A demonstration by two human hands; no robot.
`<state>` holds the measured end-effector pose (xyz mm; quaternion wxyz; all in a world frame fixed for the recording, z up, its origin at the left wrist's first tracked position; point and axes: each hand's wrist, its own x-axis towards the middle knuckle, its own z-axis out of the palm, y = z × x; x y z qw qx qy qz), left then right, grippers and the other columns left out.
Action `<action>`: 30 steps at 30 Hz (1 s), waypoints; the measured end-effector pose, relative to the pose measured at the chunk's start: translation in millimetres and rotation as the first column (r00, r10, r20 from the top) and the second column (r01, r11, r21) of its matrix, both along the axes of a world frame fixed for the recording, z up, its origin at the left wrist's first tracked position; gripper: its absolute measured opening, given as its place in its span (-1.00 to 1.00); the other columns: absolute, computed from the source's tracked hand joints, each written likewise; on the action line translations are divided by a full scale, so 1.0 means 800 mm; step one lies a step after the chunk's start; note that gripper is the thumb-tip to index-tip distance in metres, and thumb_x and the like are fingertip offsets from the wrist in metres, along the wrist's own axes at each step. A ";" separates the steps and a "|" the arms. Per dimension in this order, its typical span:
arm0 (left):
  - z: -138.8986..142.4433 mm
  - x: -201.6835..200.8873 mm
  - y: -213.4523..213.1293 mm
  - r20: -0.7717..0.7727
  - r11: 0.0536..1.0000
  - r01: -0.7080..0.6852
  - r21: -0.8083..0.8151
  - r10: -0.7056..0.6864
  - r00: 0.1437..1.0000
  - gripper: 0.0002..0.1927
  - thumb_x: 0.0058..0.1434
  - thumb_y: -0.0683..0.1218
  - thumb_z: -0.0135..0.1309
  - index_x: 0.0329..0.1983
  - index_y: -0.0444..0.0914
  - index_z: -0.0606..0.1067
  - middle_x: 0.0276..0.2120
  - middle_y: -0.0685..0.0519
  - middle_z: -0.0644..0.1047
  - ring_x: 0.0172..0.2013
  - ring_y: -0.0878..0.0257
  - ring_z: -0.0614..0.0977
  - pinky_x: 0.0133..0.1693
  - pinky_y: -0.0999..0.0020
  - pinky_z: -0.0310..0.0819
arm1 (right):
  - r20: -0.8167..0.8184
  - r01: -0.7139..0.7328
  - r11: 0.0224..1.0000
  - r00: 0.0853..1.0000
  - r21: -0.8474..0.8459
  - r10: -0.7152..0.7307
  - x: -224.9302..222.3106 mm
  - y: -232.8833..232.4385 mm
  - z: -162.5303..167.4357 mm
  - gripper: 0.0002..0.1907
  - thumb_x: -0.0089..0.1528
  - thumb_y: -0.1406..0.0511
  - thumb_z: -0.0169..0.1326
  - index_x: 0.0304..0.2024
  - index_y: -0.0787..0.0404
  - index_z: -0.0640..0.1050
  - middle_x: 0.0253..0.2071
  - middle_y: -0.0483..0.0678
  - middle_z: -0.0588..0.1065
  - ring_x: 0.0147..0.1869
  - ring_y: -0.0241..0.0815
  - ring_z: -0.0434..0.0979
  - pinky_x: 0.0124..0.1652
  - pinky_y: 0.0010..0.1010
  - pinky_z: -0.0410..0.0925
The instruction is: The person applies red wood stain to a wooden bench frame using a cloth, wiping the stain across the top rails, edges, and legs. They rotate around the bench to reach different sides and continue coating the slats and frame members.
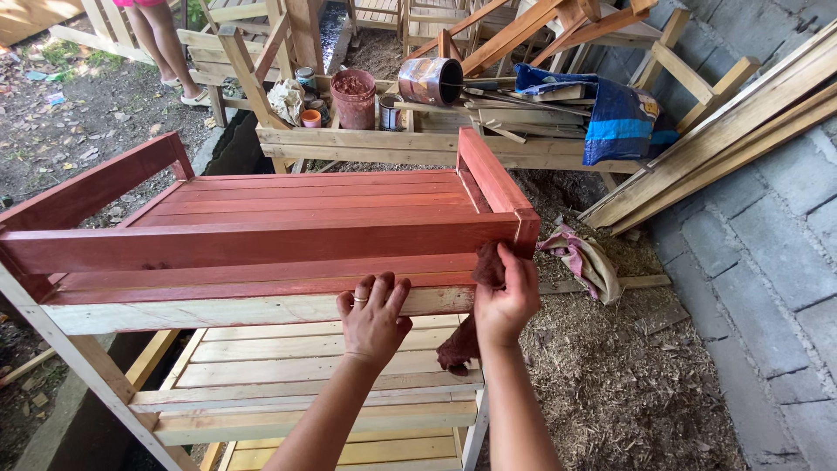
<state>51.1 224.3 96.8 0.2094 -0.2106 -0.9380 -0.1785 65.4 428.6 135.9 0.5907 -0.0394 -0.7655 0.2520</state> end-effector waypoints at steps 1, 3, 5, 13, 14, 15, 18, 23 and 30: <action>0.000 -0.001 0.000 -0.005 1.000 -0.002 0.000 0.002 1.000 -0.32 -0.13 0.00 0.28 0.15 0.03 0.41 0.14 0.11 0.40 0.18 0.08 0.35 0.04 -0.11 0.16 | 0.021 -0.002 1.000 1.000 0.025 0.001 0.000 0.000 0.000 -0.64 0.15 0.46 0.33 0.00 0.22 0.61 -0.17 0.00 0.54 -0.13 -0.10 0.63 -0.12 -0.36 0.56; 0.000 -0.002 -0.001 -0.010 1.000 -0.006 -0.004 0.006 1.000 -0.32 -0.12 0.00 0.28 0.15 0.03 0.42 0.15 0.12 0.40 0.18 0.09 0.35 0.04 -0.11 0.16 | 0.032 0.010 0.999 0.999 -0.032 -0.009 0.002 0.000 0.002 -0.66 0.16 0.47 0.31 -0.01 0.22 0.62 -0.18 -0.02 0.54 -0.13 -0.12 0.63 -0.13 -0.38 0.56; 0.000 -0.003 -0.001 0.002 1.000 -0.005 0.010 0.005 1.000 -0.33 -0.13 0.00 0.28 0.14 0.04 0.42 0.14 0.12 0.39 0.18 0.09 0.35 0.04 -0.11 0.15 | 0.028 0.014 0.999 1.000 -0.040 -0.013 0.003 -0.002 0.004 -0.66 0.14 0.47 0.30 -0.02 0.22 0.62 -0.18 -0.03 0.54 -0.12 -0.12 0.63 -0.12 -0.36 0.56; 0.001 -0.003 0.002 0.000 0.999 -0.038 -0.011 0.038 0.999 -0.30 -0.14 -0.02 0.27 0.16 0.03 0.40 0.15 0.11 0.39 0.18 0.08 0.34 0.02 -0.11 0.13 | -0.032 -0.022 0.992 0.999 -0.125 0.019 -0.004 -0.006 0.002 -0.73 0.21 0.48 0.28 -0.03 0.23 0.63 -0.17 -0.02 0.54 -0.13 -0.15 0.65 -0.12 -0.38 0.59; 0.001 -0.003 0.002 0.008 0.999 -0.041 -0.020 0.042 0.999 -0.30 -0.13 -0.02 0.27 0.17 0.04 0.39 0.15 0.12 0.39 0.18 0.08 0.34 0.03 -0.11 0.13 | -0.002 -0.009 0.998 1.000 -0.064 0.009 -0.002 -0.007 -0.001 -0.69 0.16 0.48 0.26 -0.03 0.23 0.62 -0.17 0.00 0.54 -0.11 -0.11 0.65 -0.10 -0.35 0.57; 0.000 -0.002 0.002 0.014 0.999 -0.046 -0.028 0.046 0.999 -0.31 -0.12 -0.03 0.26 0.17 0.04 0.39 0.15 0.12 0.39 0.19 0.09 0.34 0.04 -0.11 0.13 | 0.025 0.001 1.000 1.000 -0.002 -0.001 -0.001 -0.009 -0.003 -0.65 0.11 0.48 0.24 -0.04 0.24 0.62 -0.17 0.02 0.54 -0.10 -0.06 0.64 -0.08 -0.31 0.56; 0.001 -0.005 0.002 0.040 0.999 -0.030 -0.015 0.031 0.999 -0.31 -0.11 0.01 0.28 0.17 0.04 0.39 0.17 0.12 0.38 0.20 0.07 0.31 0.05 -0.14 0.11 | 0.041 -0.014 1.000 0.999 -0.021 0.014 -0.003 -0.006 -0.005 -0.68 0.14 0.45 0.30 -0.04 0.21 0.63 -0.19 0.02 0.55 -0.14 -0.10 0.65 -0.16 -0.37 0.57; 0.001 -0.005 0.002 0.030 0.998 -0.053 -0.043 0.055 0.998 -0.29 -0.10 0.00 0.28 0.20 0.05 0.38 0.19 0.12 0.36 0.21 0.08 0.30 0.06 -0.13 0.10 | 0.009 -0.026 0.995 1.000 -0.093 0.027 -0.010 -0.022 -0.015 -0.73 0.22 0.44 0.29 -0.02 0.20 0.61 -0.16 -0.02 0.56 -0.14 -0.16 0.67 -0.17 -0.41 0.59; 0.002 -0.005 0.002 0.036 0.998 -0.042 -0.049 0.044 0.998 -0.27 -0.11 0.00 0.28 0.21 0.03 0.38 0.19 0.11 0.36 0.20 0.06 0.30 0.04 -0.14 0.10 | -0.020 -0.075 0.981 0.997 -0.178 0.073 -0.007 -0.023 -0.015 -0.74 0.24 0.47 0.26 -0.01 0.23 0.61 -0.15 -0.05 0.57 -0.11 -0.16 0.68 -0.10 -0.39 0.59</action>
